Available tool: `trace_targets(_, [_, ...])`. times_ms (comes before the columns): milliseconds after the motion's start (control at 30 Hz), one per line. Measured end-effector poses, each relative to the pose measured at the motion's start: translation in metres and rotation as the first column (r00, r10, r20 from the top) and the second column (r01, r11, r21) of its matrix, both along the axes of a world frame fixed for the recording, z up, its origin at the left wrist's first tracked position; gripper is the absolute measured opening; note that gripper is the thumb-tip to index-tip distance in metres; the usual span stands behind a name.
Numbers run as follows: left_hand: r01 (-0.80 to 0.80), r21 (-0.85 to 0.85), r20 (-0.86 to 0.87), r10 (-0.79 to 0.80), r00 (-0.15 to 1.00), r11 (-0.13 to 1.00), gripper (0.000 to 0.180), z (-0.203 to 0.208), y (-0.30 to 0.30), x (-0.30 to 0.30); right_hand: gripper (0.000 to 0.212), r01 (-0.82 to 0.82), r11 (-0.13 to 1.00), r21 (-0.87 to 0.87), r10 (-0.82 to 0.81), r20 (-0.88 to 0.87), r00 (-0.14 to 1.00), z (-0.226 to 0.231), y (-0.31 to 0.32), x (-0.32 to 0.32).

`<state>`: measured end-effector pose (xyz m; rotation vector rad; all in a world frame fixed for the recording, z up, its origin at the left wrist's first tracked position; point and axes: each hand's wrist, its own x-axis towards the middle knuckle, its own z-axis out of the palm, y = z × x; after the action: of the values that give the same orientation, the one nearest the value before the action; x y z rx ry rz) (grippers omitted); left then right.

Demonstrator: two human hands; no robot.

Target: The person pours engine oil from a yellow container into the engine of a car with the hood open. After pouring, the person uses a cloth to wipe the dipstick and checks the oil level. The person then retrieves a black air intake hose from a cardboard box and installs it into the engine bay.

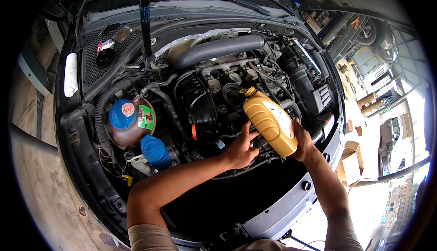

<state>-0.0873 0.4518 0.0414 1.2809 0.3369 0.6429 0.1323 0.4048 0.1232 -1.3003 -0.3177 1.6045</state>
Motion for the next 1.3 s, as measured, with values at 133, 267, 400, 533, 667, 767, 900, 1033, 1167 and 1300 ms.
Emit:
trace_targets(133, [-0.004, 0.021, 0.0, 0.004, 1.0, 1.0, 0.093, -0.004, 0.001, 0.001, 0.059, 0.005, 1.0, -0.007, -0.005, 0.01, 1.0, 0.002, -0.001, -0.001])
trace_targets(267, [0.013, 0.006, -0.028, -0.013, 1.0, 1.0, 0.092, 0.005, 0.0, -0.001, 0.059, 0.018, 1.0, -0.015, -0.018, 0.017, 1.0, -0.001, -0.001, 0.003])
trace_targets(400, [-0.025, 0.036, 0.007, 0.025, 1.0, 0.999, 0.092, -0.012, 0.001, 0.006, 0.057, 0.021, 1.0, -0.016, -0.02, 0.041, 0.999, -0.004, 0.0, 0.005])
trace_targets(533, [-0.006, 0.01, -0.004, 0.006, 1.0, 1.0, 0.091, -0.005, 0.0, 0.003, 0.057, 0.012, 1.0, -0.009, -0.012, 0.035, 0.999, -0.005, 0.0, 0.007])
trace_targets(667, [0.002, -0.002, -0.012, -0.002, 1.0, 1.0, 0.09, -0.005, 0.0, 0.003, 0.057, -0.006, 1.0, -0.006, 0.006, 0.032, 0.999, -0.005, 0.0, 0.008])
trace_targets(767, [0.012, 0.005, -0.025, -0.012, 1.0, 1.0, 0.09, -0.005, 0.001, 0.003, 0.058, -0.008, 1.0, -0.017, 0.008, 0.029, 1.0, -0.001, 0.0, 0.005])
trace_targets(900, [-0.009, 0.016, 0.004, 0.009, 1.0, 1.0, 0.088, -0.009, 0.001, 0.007, 0.058, 0.01, 1.0, -0.014, -0.009, 0.019, 1.0, -0.005, 0.0, 0.01])
trace_targets(1033, [-0.021, 0.021, 0.002, 0.02, 1.0, 1.0, 0.088, -0.012, 0.001, 0.008, 0.057, 0.012, 1.0, -0.016, -0.012, 0.013, 1.0, -0.003, 0.0, 0.007])
trace_targets(1167, [0.005, 0.012, -0.024, -0.005, 1.0, 1.0, 0.09, -0.009, 0.001, 0.004, 0.057, 0.016, 0.999, -0.029, -0.015, 0.026, 1.0, -0.001, 0.0, 0.006])
trace_targets(1300, [-0.009, -0.025, -0.012, 0.009, 1.0, 1.0, 0.091, -0.004, 0.0, 0.002, 0.057, 0.017, 1.0, -0.025, -0.016, 0.037, 0.999, -0.008, 0.001, 0.012])
